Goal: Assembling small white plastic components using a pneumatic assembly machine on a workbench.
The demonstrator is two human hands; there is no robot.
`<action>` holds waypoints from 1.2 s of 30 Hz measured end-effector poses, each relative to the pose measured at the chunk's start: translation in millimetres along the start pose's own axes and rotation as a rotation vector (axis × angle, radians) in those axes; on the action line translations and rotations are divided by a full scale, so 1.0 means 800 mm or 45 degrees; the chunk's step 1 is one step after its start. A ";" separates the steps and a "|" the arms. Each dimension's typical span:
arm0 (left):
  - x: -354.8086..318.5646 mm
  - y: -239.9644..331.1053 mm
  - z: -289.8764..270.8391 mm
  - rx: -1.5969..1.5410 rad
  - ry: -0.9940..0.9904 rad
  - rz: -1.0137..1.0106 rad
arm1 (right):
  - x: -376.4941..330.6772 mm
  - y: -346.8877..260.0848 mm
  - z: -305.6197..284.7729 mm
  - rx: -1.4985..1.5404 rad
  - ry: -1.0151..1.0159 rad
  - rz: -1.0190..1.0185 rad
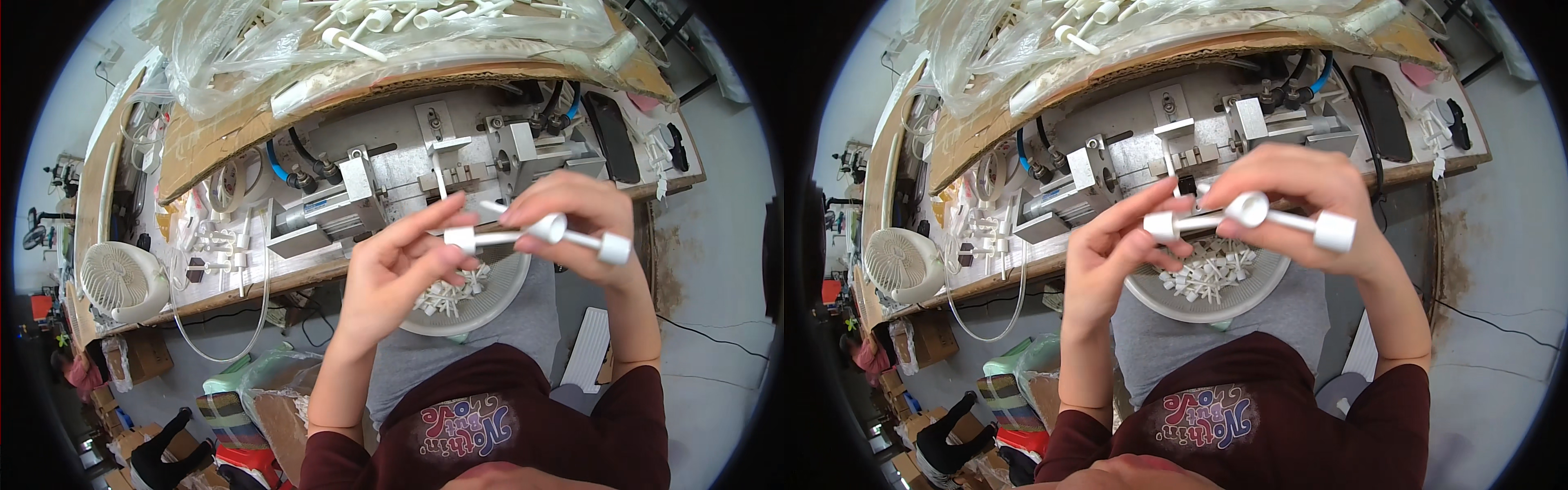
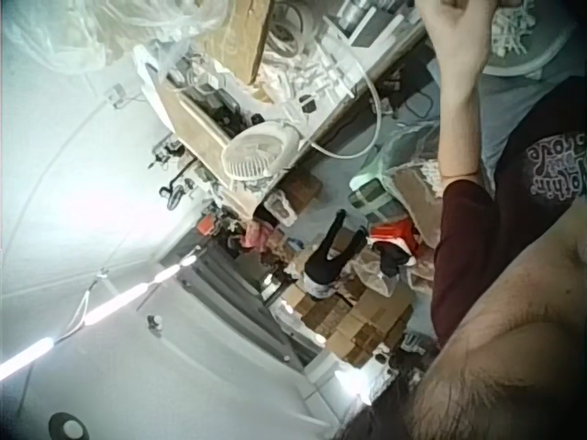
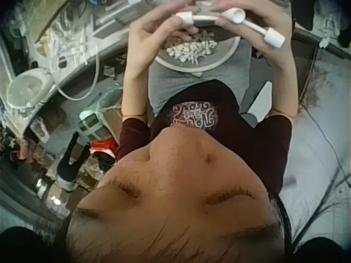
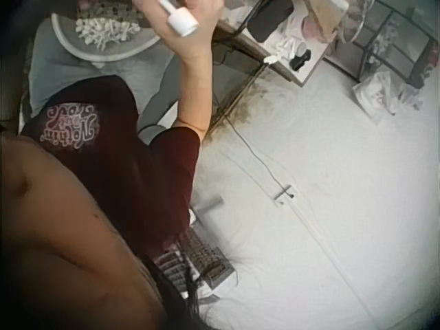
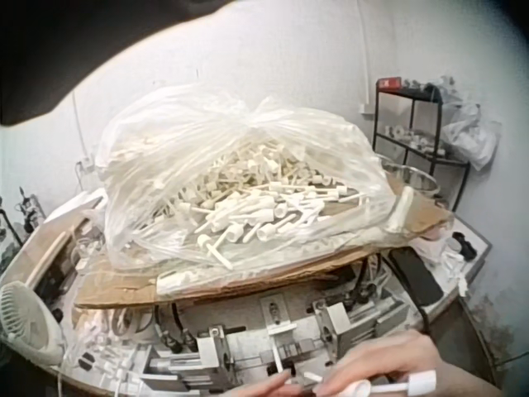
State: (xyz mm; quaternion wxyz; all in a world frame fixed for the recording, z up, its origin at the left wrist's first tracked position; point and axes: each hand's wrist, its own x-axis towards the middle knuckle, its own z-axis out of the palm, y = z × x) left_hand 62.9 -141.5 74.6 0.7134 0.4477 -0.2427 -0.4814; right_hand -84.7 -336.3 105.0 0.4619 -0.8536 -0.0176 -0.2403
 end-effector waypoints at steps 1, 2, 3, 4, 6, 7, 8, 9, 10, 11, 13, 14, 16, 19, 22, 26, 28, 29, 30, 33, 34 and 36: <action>-0.002 0.002 -0.004 0.032 -0.038 -0.010 | -0.003 -0.001 0.006 0.005 -0.027 0.001; -0.004 0.004 -0.006 0.064 -0.074 -0.017 | -0.006 0.003 0.007 -0.010 -0.052 -0.039; -0.006 0.006 -0.008 0.096 -0.110 -0.024 | -0.007 0.005 0.008 -0.061 0.027 -0.039; -0.009 0.005 -0.011 0.027 -0.137 0.022 | -0.007 0.008 0.008 -0.113 0.107 -0.038; -0.017 0.002 -0.009 0.283 -0.011 0.255 | -0.006 0.013 0.010 -0.194 0.284 -0.011; -0.019 -0.001 -0.008 0.410 0.051 0.371 | -0.006 0.015 0.011 -0.227 0.383 0.017; -0.018 -0.005 -0.007 0.612 0.144 0.480 | -0.005 0.016 0.015 -0.194 0.436 0.007; -0.016 -0.009 -0.006 0.808 0.183 0.538 | -0.005 0.016 0.020 -0.161 0.490 -0.003; -0.012 -0.013 -0.004 1.004 0.221 0.593 | -0.007 0.017 0.024 -0.211 0.514 -0.010; -0.008 -0.020 -0.003 1.199 0.256 0.647 | -0.009 0.018 0.028 -0.263 0.539 -0.014; 0.000 -0.036 -0.001 1.514 0.296 0.747 | -0.012 0.021 0.035 -0.328 0.555 -0.056; 0.004 -0.043 -0.001 1.660 0.282 0.811 | -0.014 0.022 0.036 -0.347 0.548 -0.090; 0.011 -0.050 -0.001 1.914 0.286 0.922 | -0.014 0.019 0.042 -0.357 0.564 -0.130; 0.016 -0.043 0.006 2.078 0.270 0.881 | -0.019 0.018 0.043 -0.462 0.549 -0.165; 0.020 -0.036 0.005 2.077 0.259 0.861 | -0.021 0.014 0.042 -0.626 0.505 -0.251; 0.019 -0.037 0.004 2.010 0.254 0.844 | -0.029 0.018 0.046 -0.734 0.478 -0.323; 0.018 -0.039 0.003 1.872 0.263 0.814 | -0.032 0.014 0.050 -0.794 0.433 -0.329; 0.016 -0.037 0.007 1.610 0.226 0.773 | -0.032 0.012 0.052 -0.776 0.390 -0.348; 0.011 -0.033 0.013 1.349 0.189 0.729 | -0.031 0.010 0.055 -0.758 0.347 -0.367; 0.002 -0.029 0.022 0.981 0.135 0.695 | -0.034 0.012 0.063 -0.733 0.276 -0.411; 0.000 -0.029 0.021 0.968 0.126 0.709 | -0.035 0.013 0.065 -0.726 0.283 -0.404; -0.004 -0.029 0.020 0.990 0.149 0.717 | -0.033 0.012 0.066 -0.703 0.293 -0.381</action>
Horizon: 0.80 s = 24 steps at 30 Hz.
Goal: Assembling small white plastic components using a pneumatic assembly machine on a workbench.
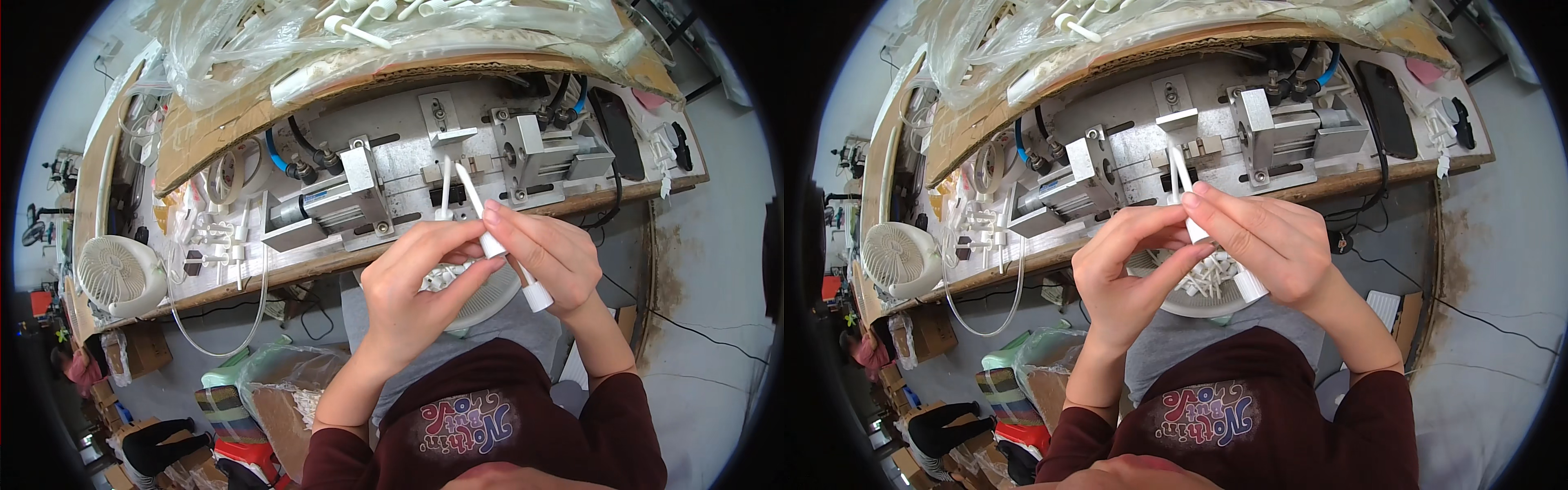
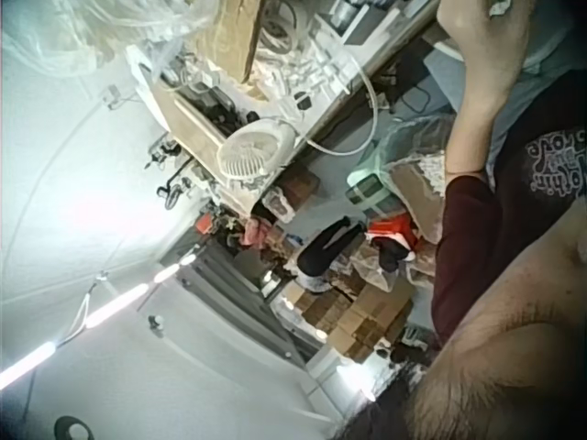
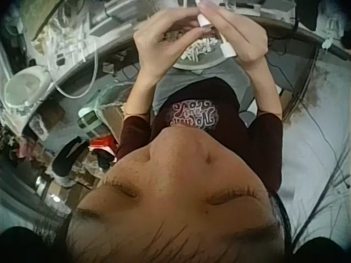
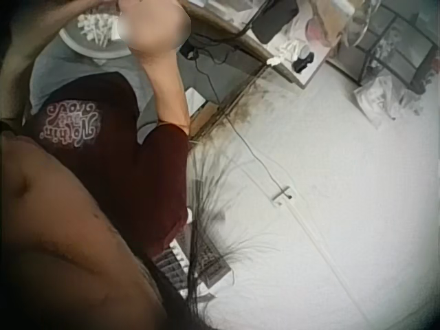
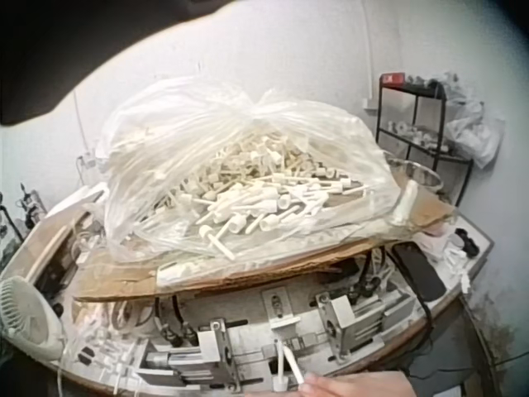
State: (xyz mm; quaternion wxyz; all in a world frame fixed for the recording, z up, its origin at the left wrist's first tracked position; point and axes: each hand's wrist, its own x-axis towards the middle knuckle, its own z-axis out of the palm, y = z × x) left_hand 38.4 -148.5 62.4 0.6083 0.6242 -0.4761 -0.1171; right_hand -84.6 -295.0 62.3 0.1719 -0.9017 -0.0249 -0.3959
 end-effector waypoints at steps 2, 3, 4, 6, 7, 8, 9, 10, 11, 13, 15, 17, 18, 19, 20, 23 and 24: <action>-0.003 0.001 -0.004 0.072 0.023 -0.021 | 0.004 0.001 -0.002 0.017 -0.004 0.043; -0.004 -0.001 -0.004 0.223 0.007 0.004 | 0.005 0.003 -0.002 0.036 0.015 0.103; -0.004 -0.005 -0.005 0.374 -0.010 0.029 | 0.005 0.005 -0.003 0.055 0.035 0.164; -0.003 -0.020 -0.001 0.690 -0.004 0.134 | 0.002 0.011 -0.008 0.096 0.036 0.278; 0.000 -0.024 -0.001 0.789 -0.030 0.196 | 0.002 0.010 -0.008 0.206 0.078 0.358; 0.002 -0.027 -0.001 0.888 -0.057 0.256 | 0.000 0.008 -0.006 0.320 0.120 0.440; 0.002 -0.028 0.000 0.986 -0.086 0.316 | -0.001 0.007 -0.005 0.432 0.162 0.522; 0.003 -0.029 0.000 1.012 -0.108 0.298 | -0.004 0.011 -0.009 0.511 0.083 0.501; 0.005 -0.027 0.000 1.035 -0.128 0.282 | -0.002 0.011 -0.010 0.574 0.101 0.460; 0.009 -0.024 0.001 1.082 -0.169 0.248 | -0.001 0.010 -0.011 0.688 0.141 0.432; 0.015 -0.023 -0.002 1.073 -0.195 0.254 | -0.003 0.006 -0.011 0.779 0.198 0.507; 0.017 -0.020 -0.003 1.076 -0.211 0.240 | -0.004 0.003 -0.012 0.798 0.213 0.592; 0.017 -0.018 -0.003 1.083 -0.214 0.224 | -0.003 0.002 -0.014 0.776 0.197 0.611; 0.016 -0.016 -0.003 1.091 -0.216 0.208 | -0.005 0.004 -0.015 0.713 0.157 0.591; 0.016 -0.017 -0.003 1.083 -0.208 0.211 | -0.007 0.006 -0.017 0.646 0.119 0.570; 0.016 -0.020 -0.007 1.030 -0.198 0.210 | -0.015 0.000 -0.017 0.623 0.039 0.622; 0.017 -0.019 -0.010 0.991 -0.206 0.205 | -0.012 -0.003 -0.016 0.562 0.071 0.646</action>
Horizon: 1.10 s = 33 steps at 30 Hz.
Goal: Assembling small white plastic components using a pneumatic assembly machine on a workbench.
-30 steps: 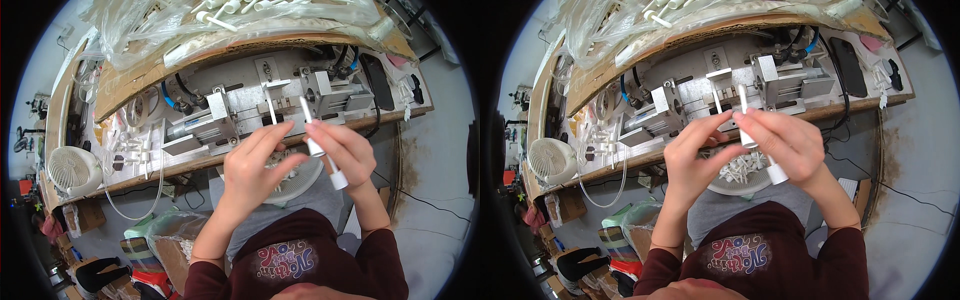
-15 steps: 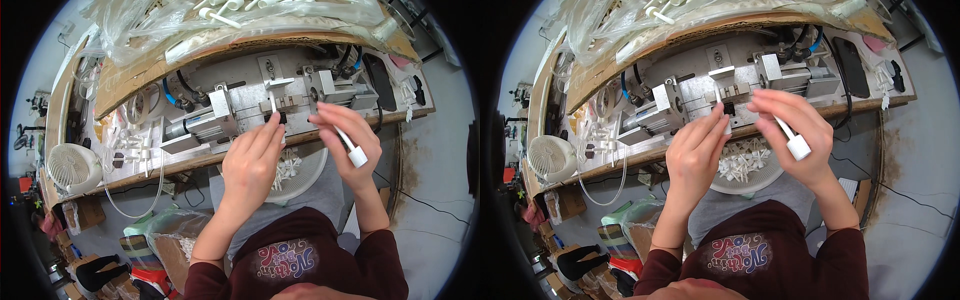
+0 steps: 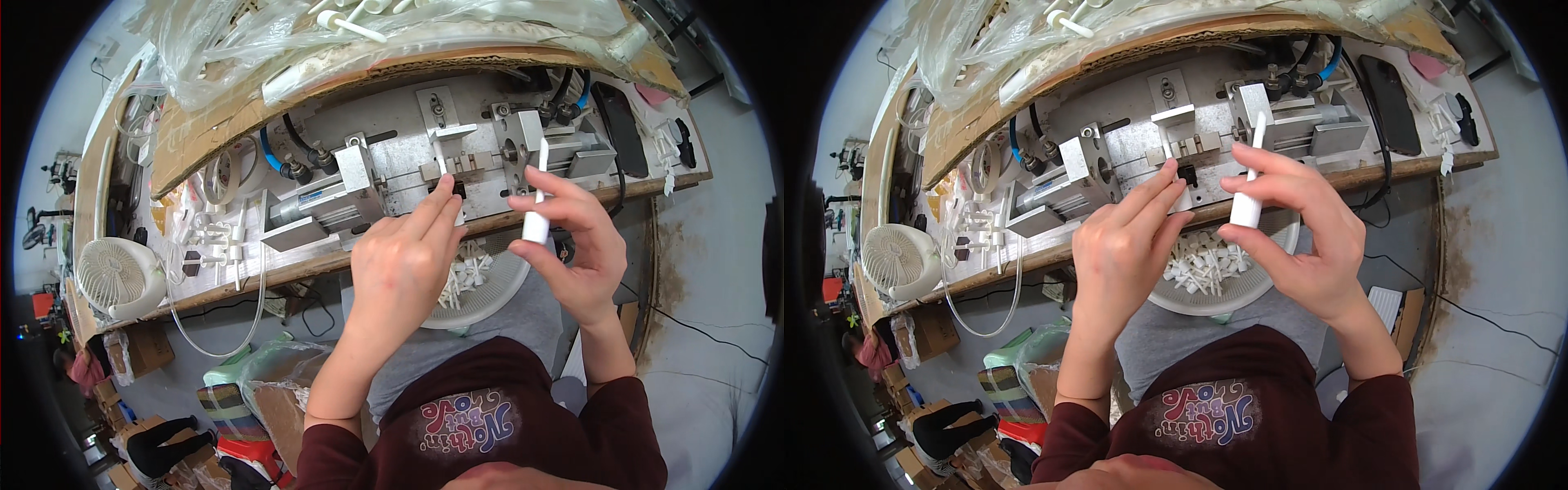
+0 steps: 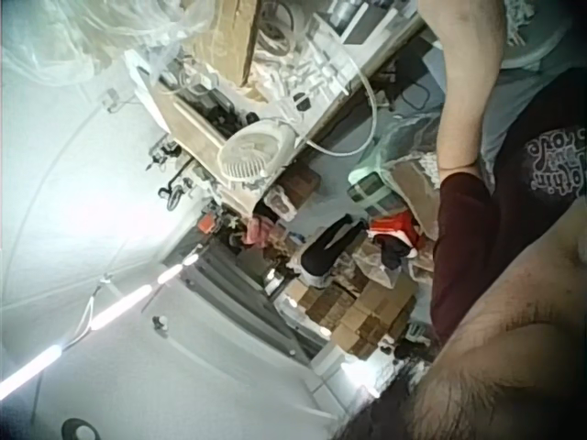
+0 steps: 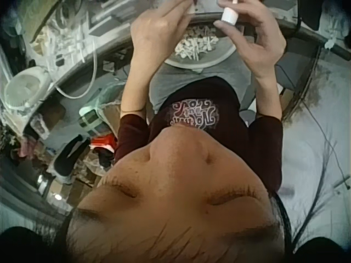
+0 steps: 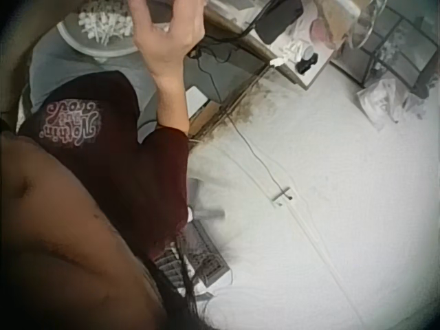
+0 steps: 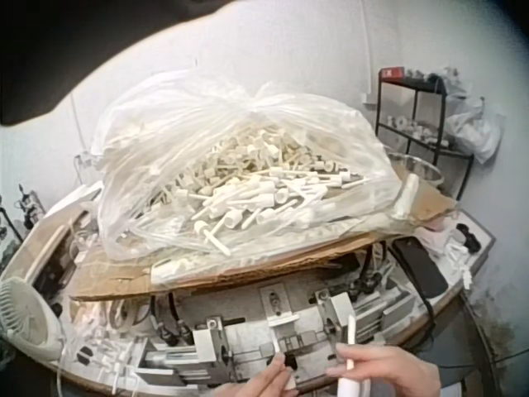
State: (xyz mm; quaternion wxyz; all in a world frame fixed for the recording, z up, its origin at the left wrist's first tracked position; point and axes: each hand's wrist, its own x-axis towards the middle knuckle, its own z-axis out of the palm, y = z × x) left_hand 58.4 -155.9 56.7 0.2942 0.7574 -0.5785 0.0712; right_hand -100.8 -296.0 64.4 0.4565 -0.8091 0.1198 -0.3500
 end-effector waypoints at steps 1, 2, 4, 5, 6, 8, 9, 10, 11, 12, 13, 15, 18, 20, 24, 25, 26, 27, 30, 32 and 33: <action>0.000 -0.003 -0.004 -0.039 -0.005 0.000 | 0.001 0.000 0.001 -0.105 -0.007 -0.090; 0.003 -0.005 -0.009 -0.132 0.048 -0.013 | 0.003 0.001 0.001 -0.213 -0.013 -0.180; 0.013 -0.011 -0.025 -0.318 0.151 -0.042 | 0.005 -0.002 0.009 -0.315 0.016 -0.237; 0.021 -0.015 -0.038 -0.305 0.242 -0.028 | 0.002 -0.001 0.009 -0.410 -0.064 -0.260; 0.034 -0.020 -0.049 -0.297 0.330 -0.007 | 0.001 0.004 0.013 -0.442 -0.070 -0.299; 0.066 -0.034 -0.075 -0.155 0.475 0.092 | 0.005 0.009 0.023 -0.537 -0.105 -0.376; 0.083 -0.047 -0.081 -0.067 0.568 0.089 | 0.007 0.008 0.027 -0.607 -0.129 -0.413; 0.099 -0.061 -0.088 0.032 0.664 0.081 | 0.012 0.007 0.031 -0.668 -0.156 -0.459; 0.116 -0.075 -0.089 0.097 0.634 0.098 | 0.013 0.010 0.034 -0.725 -0.176 -0.481; 0.131 -0.088 -0.096 0.178 0.605 0.111 | 0.015 0.013 0.038 -0.767 -0.198 -0.511; 0.146 -0.100 -0.099 0.258 0.575 0.123 | 0.016 0.016 0.043 -0.811 -0.220 -0.540; 0.172 -0.127 -0.101 0.178 0.335 0.065 | 0.019 0.019 0.055 -0.854 -0.222 -0.553; 0.197 -0.160 -0.093 0.230 0.082 -0.053 | 0.025 0.012 0.059 -0.912 -0.239 -0.515; 0.205 -0.147 -0.091 0.261 -0.171 -0.295 | 0.033 0.013 0.056 -0.932 -0.238 -0.580; 0.202 -0.151 -0.081 0.133 0.009 -0.080 | 0.032 0.010 0.053 -0.932 -0.261 -0.544; 0.199 -0.155 -0.078 0.160 0.089 0.049 | 0.031 0.008 0.053 -0.932 -0.265 -0.533; 0.197 -0.152 -0.080 0.191 0.169 0.175 | 0.031 0.007 0.053 -0.928 -0.271 -0.524; 0.196 -0.148 -0.081 0.132 0.140 0.166 | 0.032 0.006 0.053 -0.920 -0.279 -0.512; 0.194 -0.138 -0.081 0.038 0.040 0.172 | 0.037 0.002 0.049 -0.840 -0.307 -0.486; 0.190 -0.135 -0.082 0.013 0.092 0.120 | 0.047 -0.003 0.043 -0.715 -0.322 -0.480; 0.187 -0.133 -0.084 0.000 0.121 0.094 | 0.055 -0.009 0.039 -0.677 -0.274 -0.480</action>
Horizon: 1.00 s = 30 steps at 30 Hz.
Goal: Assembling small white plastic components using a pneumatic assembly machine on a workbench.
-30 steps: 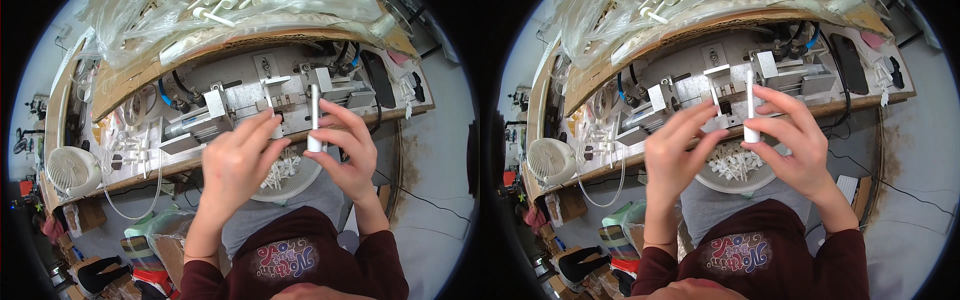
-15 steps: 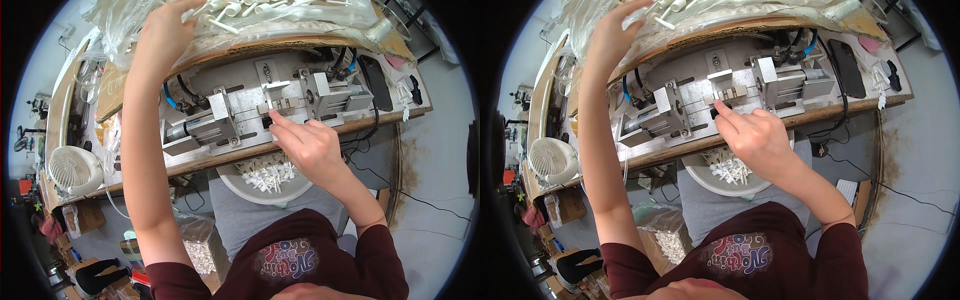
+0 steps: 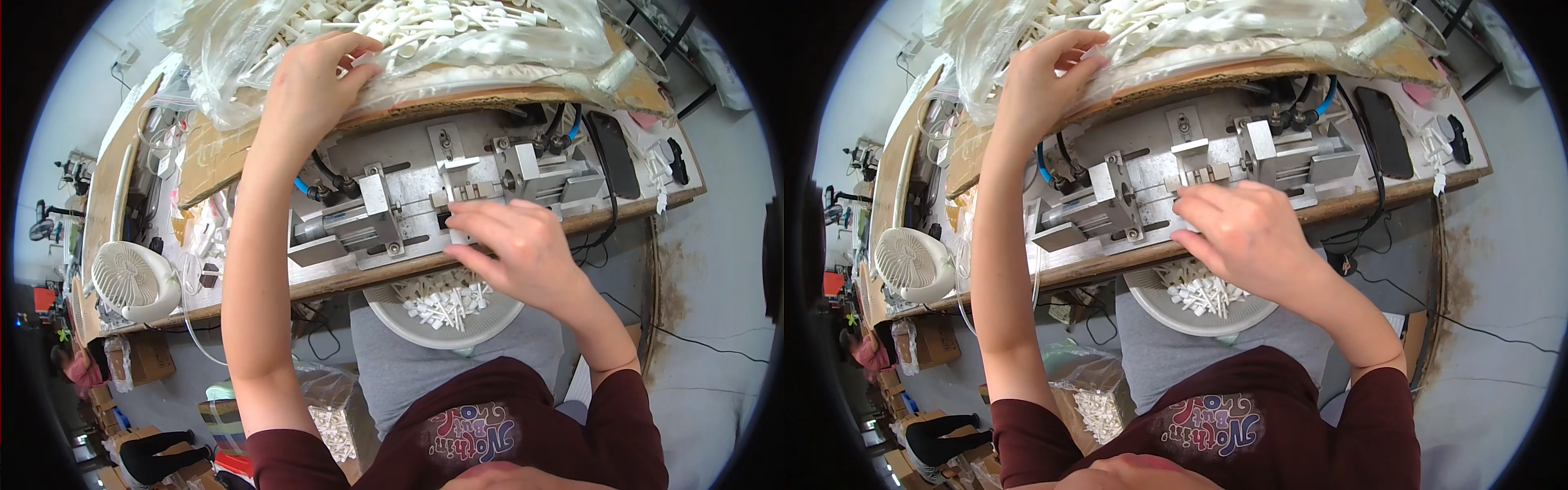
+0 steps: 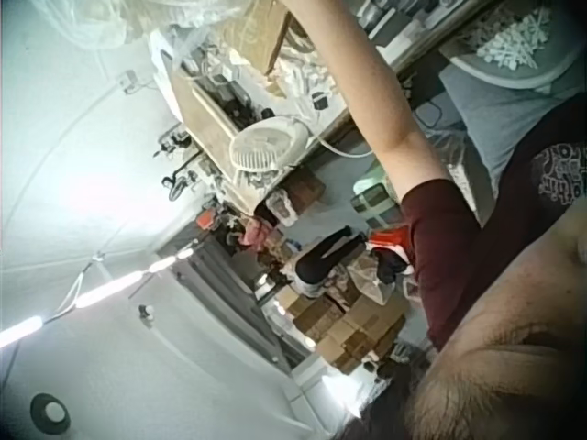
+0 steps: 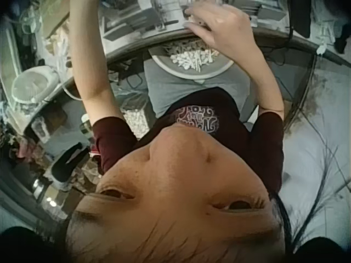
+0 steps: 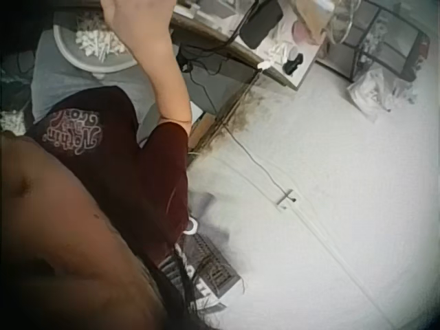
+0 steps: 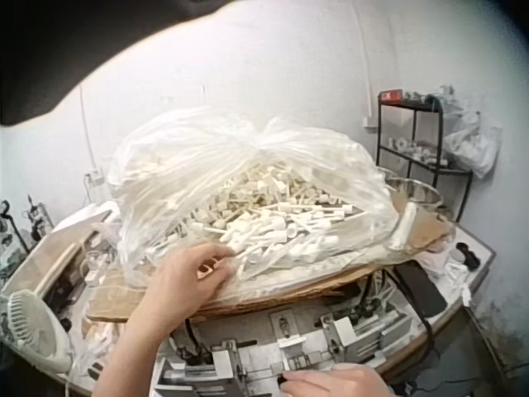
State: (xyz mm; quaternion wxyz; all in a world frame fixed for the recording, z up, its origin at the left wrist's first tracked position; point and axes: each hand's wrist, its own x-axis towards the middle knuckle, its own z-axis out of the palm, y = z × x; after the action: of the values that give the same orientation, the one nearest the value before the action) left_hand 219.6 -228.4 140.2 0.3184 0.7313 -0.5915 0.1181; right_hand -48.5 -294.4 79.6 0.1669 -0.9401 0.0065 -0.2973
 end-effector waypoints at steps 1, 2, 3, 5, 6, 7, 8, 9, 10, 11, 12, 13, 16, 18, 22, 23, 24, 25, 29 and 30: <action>-0.006 0.001 -0.004 -0.057 0.086 -0.026 | 0.010 0.001 -0.008 0.032 0.052 0.010; -0.011 0.009 -0.008 -0.129 0.153 -0.060 | 0.020 0.003 -0.017 0.054 0.101 0.027; -0.018 0.022 -0.012 -0.209 0.213 -0.089 | 0.032 0.008 -0.028 0.083 0.173 0.059; -0.034 0.046 -0.024 -0.341 0.270 -0.128 | 0.067 0.026 -0.045 0.109 0.400 -0.011; -0.048 0.055 -0.034 -0.414 0.264 -0.165 | 0.091 0.031 -0.053 0.067 0.443 0.001; -0.058 0.064 -0.038 -0.509 0.253 -0.187 | 0.114 0.044 -0.058 -0.020 0.484 -0.027; -0.065 0.073 -0.041 -0.609 0.239 -0.203 | 0.142 0.064 -0.065 -0.144 0.505 -0.167; -0.077 0.078 -0.043 -0.645 0.252 -0.204 | 0.171 0.083 -0.066 -0.250 0.528 -0.316; -0.090 0.079 -0.041 -0.690 0.263 -0.203 | 0.194 0.093 -0.059 -0.289 0.402 -0.172; -0.098 0.090 -0.035 -0.764 0.266 -0.182 | 0.215 0.103 -0.052 -0.336 0.272 -0.022; -0.106 0.099 -0.026 -0.797 0.295 -0.208 | 0.238 0.113 -0.045 -0.427 0.063 0.057; -0.115 0.108 -0.019 -0.832 0.248 -0.249 | 0.256 0.119 -0.036 -0.508 -0.150 0.134; -0.145 0.123 0.006 -0.798 0.058 -0.303 | 0.277 0.122 -0.021 -0.744 -0.451 0.074; -0.167 0.131 0.020 -0.582 -0.016 -0.278 | 0.280 0.113 -0.018 -0.765 -0.496 0.144; -0.194 0.136 0.056 -0.274 0.032 -0.084 | 0.260 0.141 -0.018 -0.743 -0.459 0.088; -0.199 0.135 0.064 -0.223 0.049 -0.046 | 0.253 0.140 -0.026 -0.637 -0.427 0.089; -0.201 0.134 0.069 -0.172 0.066 -0.004 | 0.248 0.138 -0.034 -0.578 -0.374 0.085; -0.201 0.135 0.073 -0.138 0.048 0.006 | 0.242 0.136 -0.042 -0.518 -0.321 0.081; -0.197 0.142 0.079 0.010 -0.024 -0.003 | 0.223 0.140 -0.067 -0.147 0.022 0.056; -0.195 0.142 0.080 0.060 -0.034 0.007 | 0.219 0.130 -0.076 -0.008 0.092 0.156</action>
State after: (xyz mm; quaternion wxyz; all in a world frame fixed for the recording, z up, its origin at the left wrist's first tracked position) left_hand 57.6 -154.9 42.6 0.2928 0.7384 -0.5949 0.1231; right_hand 70.4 -430.9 190.7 0.1814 -0.9271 0.0709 -0.3203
